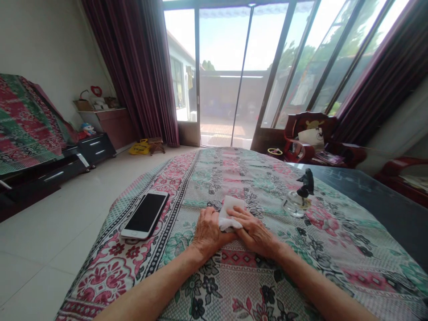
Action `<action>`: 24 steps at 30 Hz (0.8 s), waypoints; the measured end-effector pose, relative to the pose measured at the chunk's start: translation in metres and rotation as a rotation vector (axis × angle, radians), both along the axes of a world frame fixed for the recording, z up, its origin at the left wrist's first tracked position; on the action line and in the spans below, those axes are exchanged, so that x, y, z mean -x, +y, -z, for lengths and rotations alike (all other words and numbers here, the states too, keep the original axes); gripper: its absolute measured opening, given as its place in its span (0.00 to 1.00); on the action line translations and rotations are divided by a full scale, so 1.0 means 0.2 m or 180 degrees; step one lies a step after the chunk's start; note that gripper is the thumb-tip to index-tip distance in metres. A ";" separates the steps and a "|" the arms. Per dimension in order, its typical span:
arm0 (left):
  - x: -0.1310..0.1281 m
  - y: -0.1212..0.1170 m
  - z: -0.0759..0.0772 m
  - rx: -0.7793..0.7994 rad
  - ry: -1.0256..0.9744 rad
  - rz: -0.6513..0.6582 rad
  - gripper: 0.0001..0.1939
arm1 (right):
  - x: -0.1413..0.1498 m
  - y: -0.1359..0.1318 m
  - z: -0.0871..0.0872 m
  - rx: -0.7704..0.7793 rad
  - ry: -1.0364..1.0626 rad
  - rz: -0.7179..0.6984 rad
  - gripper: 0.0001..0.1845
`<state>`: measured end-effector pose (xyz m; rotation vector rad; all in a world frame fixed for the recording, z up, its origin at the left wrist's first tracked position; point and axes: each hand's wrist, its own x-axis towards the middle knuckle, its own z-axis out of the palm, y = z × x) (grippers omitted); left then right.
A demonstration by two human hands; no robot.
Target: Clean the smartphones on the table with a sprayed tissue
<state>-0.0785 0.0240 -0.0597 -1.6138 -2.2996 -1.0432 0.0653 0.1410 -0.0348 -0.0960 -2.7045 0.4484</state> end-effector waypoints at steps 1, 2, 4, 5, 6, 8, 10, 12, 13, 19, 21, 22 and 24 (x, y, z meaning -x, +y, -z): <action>0.00 0.00 0.01 -0.0043 0.0015 -0.0002 0.23 | -0.01 -0.02 0.01 -0.0006 -0.0053 0.0005 0.18; 0.00 0.01 0.01 -0.0082 0.0020 -0.0007 0.21 | -0.01 -0.02 0.01 -0.0008 -0.0095 0.0038 0.19; 0.00 0.01 0.02 -0.0136 -0.0004 -0.0004 0.21 | 0.01 -0.01 0.03 0.0009 -0.0139 0.0183 0.20; 0.00 0.01 0.01 -0.0133 -0.0034 0.0004 0.23 | 0.03 0.01 0.03 0.0025 -0.0152 0.0276 0.20; 0.00 0.01 0.01 -0.0110 -0.0070 0.0010 0.24 | 0.05 0.04 0.04 0.0038 -0.0161 0.0364 0.21; 0.00 0.01 -0.01 -0.0010 -0.0139 0.0030 0.27 | 0.11 0.10 0.05 0.0051 -0.0153 0.0512 0.22; 0.01 0.00 -0.02 0.0101 -0.0185 0.0031 0.27 | 0.17 0.15 0.05 0.0040 -0.0119 0.0622 0.23; 0.01 0.00 -0.03 0.0162 -0.0201 0.0027 0.26 | 0.22 0.18 0.05 0.0011 -0.0086 0.0699 0.23; 0.01 0.00 -0.03 0.0179 -0.0200 0.0025 0.26 | 0.23 0.18 0.05 -0.0003 -0.0087 0.0732 0.23; 0.00 0.00 -0.02 0.0114 -0.0108 0.0051 0.28 | 0.14 0.02 0.03 0.0064 -0.0341 0.0792 0.24; 0.01 0.00 -0.01 0.0091 -0.0050 -0.0007 0.24 | 0.08 -0.08 0.01 0.0171 -0.0448 0.0751 0.24; 0.01 0.00 -0.01 0.0103 -0.0012 -0.0025 0.21 | 0.06 -0.12 0.01 0.0232 -0.0471 0.0725 0.24; 0.01 0.00 0.00 0.0148 0.0073 -0.0019 0.15 | 0.02 -0.20 -0.01 0.0333 -0.0467 0.0652 0.24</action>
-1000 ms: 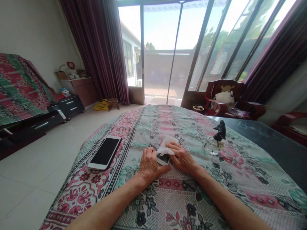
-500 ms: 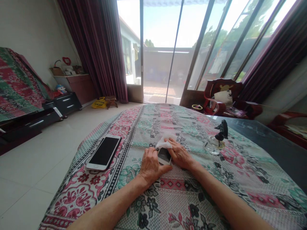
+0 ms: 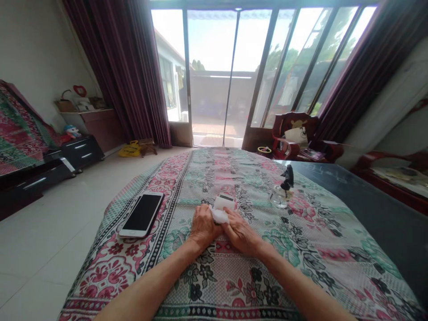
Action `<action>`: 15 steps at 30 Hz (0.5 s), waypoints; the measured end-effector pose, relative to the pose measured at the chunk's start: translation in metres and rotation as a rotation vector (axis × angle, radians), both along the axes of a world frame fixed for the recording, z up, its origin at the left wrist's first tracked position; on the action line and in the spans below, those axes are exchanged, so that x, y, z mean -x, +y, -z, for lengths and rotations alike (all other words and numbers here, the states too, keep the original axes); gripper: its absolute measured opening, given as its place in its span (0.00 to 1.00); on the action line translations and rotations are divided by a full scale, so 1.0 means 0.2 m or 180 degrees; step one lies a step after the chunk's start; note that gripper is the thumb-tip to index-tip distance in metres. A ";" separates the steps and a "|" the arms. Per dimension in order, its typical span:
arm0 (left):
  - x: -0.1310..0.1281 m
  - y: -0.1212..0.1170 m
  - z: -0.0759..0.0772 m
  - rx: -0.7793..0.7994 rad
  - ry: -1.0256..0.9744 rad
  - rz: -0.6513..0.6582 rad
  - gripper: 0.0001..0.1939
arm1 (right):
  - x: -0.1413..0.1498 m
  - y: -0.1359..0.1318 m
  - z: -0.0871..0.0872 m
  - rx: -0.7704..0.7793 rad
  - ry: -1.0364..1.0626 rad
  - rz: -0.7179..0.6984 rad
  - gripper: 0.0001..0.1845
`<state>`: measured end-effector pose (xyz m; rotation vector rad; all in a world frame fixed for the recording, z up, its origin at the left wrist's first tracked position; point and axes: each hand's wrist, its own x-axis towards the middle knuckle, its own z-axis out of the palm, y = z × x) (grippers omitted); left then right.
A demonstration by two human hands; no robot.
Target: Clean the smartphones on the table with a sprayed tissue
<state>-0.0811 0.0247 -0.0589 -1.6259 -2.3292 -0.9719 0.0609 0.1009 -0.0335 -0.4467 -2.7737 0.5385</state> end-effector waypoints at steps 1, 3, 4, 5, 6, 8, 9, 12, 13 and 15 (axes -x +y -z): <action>0.00 0.00 0.00 0.0020 0.0033 0.0009 0.12 | -0.01 -0.03 0.00 0.0024 0.0018 -0.0013 0.24; 0.00 0.00 0.00 0.0021 0.0062 -0.0001 0.11 | -0.01 -0.04 0.00 -0.0001 0.0057 0.0020 0.23; 0.00 0.00 0.00 0.0000 0.0055 -0.0016 0.11 | 0.00 -0.03 0.01 -0.0038 0.0074 0.0043 0.23; 0.00 0.00 0.00 -0.0032 0.0036 -0.0034 0.12 | 0.01 -0.01 0.01 -0.0077 0.0083 0.0069 0.23; -0.01 0.01 0.00 -0.0071 0.0009 -0.0040 0.14 | 0.03 0.02 0.02 -0.0110 0.0079 0.0101 0.23; -0.01 0.01 0.00 -0.0143 -0.0051 -0.0013 0.20 | 0.08 0.09 0.03 -0.0166 0.0037 0.0156 0.23; -0.01 0.01 -0.01 -0.0156 -0.0080 0.0013 0.23 | 0.10 0.13 0.03 -0.0197 0.0025 0.0193 0.23; -0.01 0.00 -0.02 -0.0070 -0.0122 0.0046 0.27 | 0.19 0.24 0.03 -0.0301 0.0035 0.0360 0.23; -0.01 0.00 -0.02 -0.0017 -0.0116 0.0049 0.27 | 0.21 0.26 0.02 -0.0320 0.0034 0.0444 0.23; -0.01 0.00 -0.02 0.0052 -0.0086 0.0042 0.27 | 0.25 0.28 0.01 -0.0333 0.0012 0.0581 0.23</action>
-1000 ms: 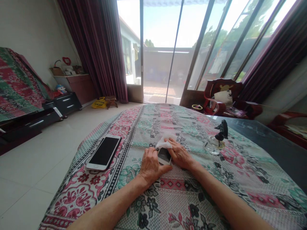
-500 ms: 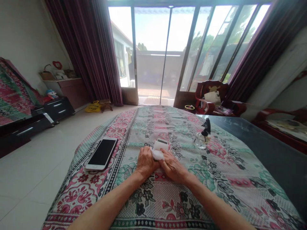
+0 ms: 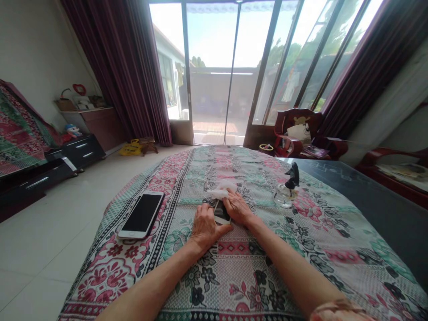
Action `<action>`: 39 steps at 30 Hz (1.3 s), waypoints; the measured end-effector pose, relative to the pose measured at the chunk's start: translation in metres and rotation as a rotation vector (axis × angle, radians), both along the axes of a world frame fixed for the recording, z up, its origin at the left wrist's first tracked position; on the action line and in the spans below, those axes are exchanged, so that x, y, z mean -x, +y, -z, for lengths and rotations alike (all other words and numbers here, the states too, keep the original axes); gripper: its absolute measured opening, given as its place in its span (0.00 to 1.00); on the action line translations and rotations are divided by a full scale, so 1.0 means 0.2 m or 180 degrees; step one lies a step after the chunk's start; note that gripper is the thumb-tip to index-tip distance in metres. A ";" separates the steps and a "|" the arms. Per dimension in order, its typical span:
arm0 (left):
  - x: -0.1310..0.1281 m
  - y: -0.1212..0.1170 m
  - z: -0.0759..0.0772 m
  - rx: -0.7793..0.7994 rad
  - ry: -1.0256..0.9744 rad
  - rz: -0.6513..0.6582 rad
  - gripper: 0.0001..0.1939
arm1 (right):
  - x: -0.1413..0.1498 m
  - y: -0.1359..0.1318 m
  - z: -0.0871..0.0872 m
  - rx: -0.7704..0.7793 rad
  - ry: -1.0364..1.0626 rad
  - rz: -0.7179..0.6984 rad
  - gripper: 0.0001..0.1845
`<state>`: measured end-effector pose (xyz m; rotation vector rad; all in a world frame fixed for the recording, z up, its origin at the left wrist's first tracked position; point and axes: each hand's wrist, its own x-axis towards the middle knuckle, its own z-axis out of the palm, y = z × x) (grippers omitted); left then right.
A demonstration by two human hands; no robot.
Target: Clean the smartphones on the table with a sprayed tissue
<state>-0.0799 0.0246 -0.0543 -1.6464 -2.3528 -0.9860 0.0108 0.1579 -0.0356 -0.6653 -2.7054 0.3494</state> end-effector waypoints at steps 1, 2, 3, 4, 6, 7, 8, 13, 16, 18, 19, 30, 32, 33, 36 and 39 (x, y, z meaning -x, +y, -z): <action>0.00 0.00 0.00 0.0011 0.0021 0.0002 0.27 | 0.01 0.00 -0.01 0.0001 -0.0015 0.0041 0.23; 0.00 0.00 0.00 0.0007 0.0039 0.0001 0.27 | 0.01 -0.01 -0.01 0.0005 -0.0030 0.0054 0.23; 0.00 0.00 -0.01 -0.0010 0.0054 0.0001 0.26 | -0.01 -0.04 -0.01 0.0014 -0.0048 0.0034 0.24; 0.00 0.00 -0.01 -0.0039 0.0067 -0.0004 0.26 | -0.03 -0.07 -0.01 0.0034 -0.0063 -0.0001 0.24; -0.01 -0.01 -0.02 -0.0082 0.0106 -0.0021 0.23 | -0.09 -0.14 -0.01 0.0106 -0.0083 -0.0114 0.24; -0.02 -0.01 -0.02 -0.0078 0.0146 -0.0046 0.22 | -0.14 -0.18 -0.01 0.0161 -0.0076 -0.0167 0.24; -0.02 -0.01 -0.02 -0.0051 0.0210 -0.0077 0.20 | -0.18 -0.23 -0.01 0.0214 -0.0074 -0.0223 0.24; -0.05 -0.02 -0.01 0.0132 0.0743 -0.0095 0.19 | -0.34 -0.34 -0.02 0.0413 -0.0017 -0.0537 0.24; -0.05 -0.03 0.00 0.0129 0.0836 0.0005 0.23 | -0.35 -0.31 -0.02 0.0420 -0.0020 -0.0456 0.24; -0.05 -0.03 0.00 0.0105 0.0791 0.0066 0.25 | -0.32 -0.25 -0.01 0.0377 -0.0032 -0.0379 0.24; -0.04 -0.03 0.00 0.0095 0.0757 0.0089 0.26 | -0.30 -0.22 -0.01 0.0352 -0.0036 -0.0355 0.24; -0.05 -0.04 -0.02 0.0172 0.0652 0.0141 0.27 | -0.08 0.02 -0.01 0.0054 0.0006 -0.0015 0.23; -0.04 -0.04 -0.01 0.0154 0.0559 0.0243 0.25 | -0.11 -0.03 -0.01 0.0076 -0.0046 -0.0060 0.23; -0.03 -0.05 -0.01 0.0131 0.0513 0.0311 0.25 | -0.14 -0.05 -0.01 0.0107 -0.0083 -0.0095 0.24; -0.01 -0.05 -0.01 0.0040 0.0401 0.0492 0.25 | -0.25 -0.15 -0.02 0.0232 -0.0167 -0.0235 0.25; -0.01 -0.05 -0.01 0.0053 0.0323 0.0529 0.21 | -0.34 -0.23 -0.03 0.0329 -0.0144 -0.0459 0.24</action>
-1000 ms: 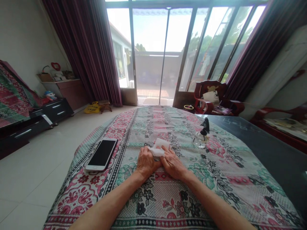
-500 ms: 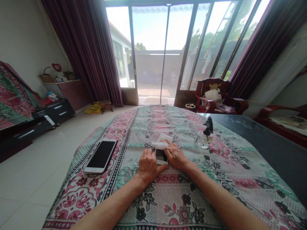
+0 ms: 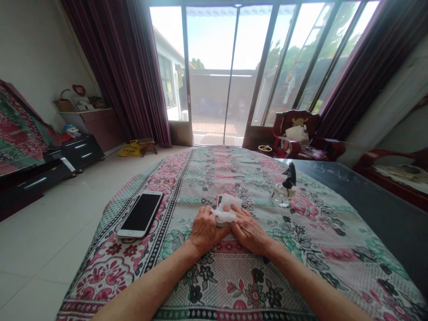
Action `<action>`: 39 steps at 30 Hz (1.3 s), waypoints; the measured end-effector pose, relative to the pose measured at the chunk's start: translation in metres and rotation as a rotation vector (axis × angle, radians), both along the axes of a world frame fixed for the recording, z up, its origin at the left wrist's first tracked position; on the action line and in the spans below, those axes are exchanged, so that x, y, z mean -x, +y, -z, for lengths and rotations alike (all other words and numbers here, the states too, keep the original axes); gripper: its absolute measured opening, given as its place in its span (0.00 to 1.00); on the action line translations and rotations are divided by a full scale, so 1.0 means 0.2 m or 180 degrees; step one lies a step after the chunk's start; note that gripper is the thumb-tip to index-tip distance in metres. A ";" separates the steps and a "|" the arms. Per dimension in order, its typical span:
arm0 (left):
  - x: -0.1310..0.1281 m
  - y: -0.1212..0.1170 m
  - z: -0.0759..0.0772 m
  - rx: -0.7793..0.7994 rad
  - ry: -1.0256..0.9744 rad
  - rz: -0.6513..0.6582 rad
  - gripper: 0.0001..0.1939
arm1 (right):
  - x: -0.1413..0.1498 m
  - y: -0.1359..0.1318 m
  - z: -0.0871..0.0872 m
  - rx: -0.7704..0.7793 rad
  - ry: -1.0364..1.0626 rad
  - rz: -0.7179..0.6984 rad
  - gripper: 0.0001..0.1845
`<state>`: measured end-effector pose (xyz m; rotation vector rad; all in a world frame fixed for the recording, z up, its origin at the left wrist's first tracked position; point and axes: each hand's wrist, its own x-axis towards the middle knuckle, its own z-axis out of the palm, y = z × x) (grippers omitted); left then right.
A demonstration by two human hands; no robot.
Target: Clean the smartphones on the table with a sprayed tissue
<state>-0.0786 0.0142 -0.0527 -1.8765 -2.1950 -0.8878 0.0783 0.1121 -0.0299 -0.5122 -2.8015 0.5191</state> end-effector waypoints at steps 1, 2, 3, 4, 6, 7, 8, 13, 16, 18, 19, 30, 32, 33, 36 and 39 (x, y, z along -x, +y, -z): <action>0.00 0.00 0.00 0.0023 0.0003 -0.0005 0.18 | -0.02 -0.02 0.00 0.0040 0.0018 -0.0091 0.24; 0.00 0.00 0.00 0.0042 0.0018 -0.0001 0.16 | -0.03 -0.03 -0.01 0.0084 0.0028 -0.0169 0.23; 0.00 0.00 -0.01 0.0054 0.0036 0.0006 0.15 | -0.03 -0.04 -0.01 0.0127 0.0039 -0.0209 0.23; 0.00 0.00 -0.01 0.0058 0.0041 -0.0001 0.15 | -0.03 -0.03 -0.01 0.0160 0.0050 -0.0201 0.23; 0.00 0.00 -0.01 0.0044 -0.0005 -0.0060 0.17 | 0.00 -0.01 0.00 0.0175 0.0087 -0.0072 0.23; 0.00 0.01 -0.01 0.0029 -0.0044 -0.0084 0.20 | 0.03 0.01 0.00 0.0159 0.0106 0.0011 0.24; 0.00 0.01 0.00 0.0009 -0.0081 -0.0098 0.22 | 0.06 0.04 0.00 0.0127 0.0116 0.0078 0.24; 0.00 0.01 0.00 -0.0011 -0.0050 -0.0083 0.22 | 0.21 0.19 0.02 -0.0091 0.0064 0.0208 0.24; 0.00 0.01 0.00 0.0041 0.0011 -0.0113 0.22 | 0.28 0.26 0.02 -0.0205 0.0035 0.0317 0.23; 0.00 0.01 0.00 0.0051 0.0023 -0.0127 0.22 | 0.29 0.26 0.01 -0.0235 0.0006 0.0353 0.23; 0.00 0.02 0.00 0.0051 0.0026 -0.0135 0.22 | 0.29 0.25 0.01 -0.0234 -0.0012 0.0334 0.23; 0.00 0.01 0.01 0.0088 -0.0060 -0.0104 0.20 | -0.03 0.02 0.00 0.0005 -0.0175 -0.0232 0.24; 0.00 0.01 0.01 0.0051 -0.0088 -0.0106 0.22 | 0.01 0.05 0.00 -0.0074 -0.0145 -0.0199 0.24; 0.00 0.01 0.01 0.0032 -0.0099 -0.0097 0.23 | 0.04 0.08 0.00 -0.0127 -0.0116 -0.0169 0.24; 0.00 0.01 0.00 0.0038 -0.0086 -0.0058 0.23 | 0.14 0.16 0.01 -0.0259 -0.0006 -0.0099 0.24; 0.00 0.02 -0.01 0.0067 -0.0040 -0.0104 0.23 | 0.20 0.22 0.03 -0.0324 0.0154 0.0038 0.23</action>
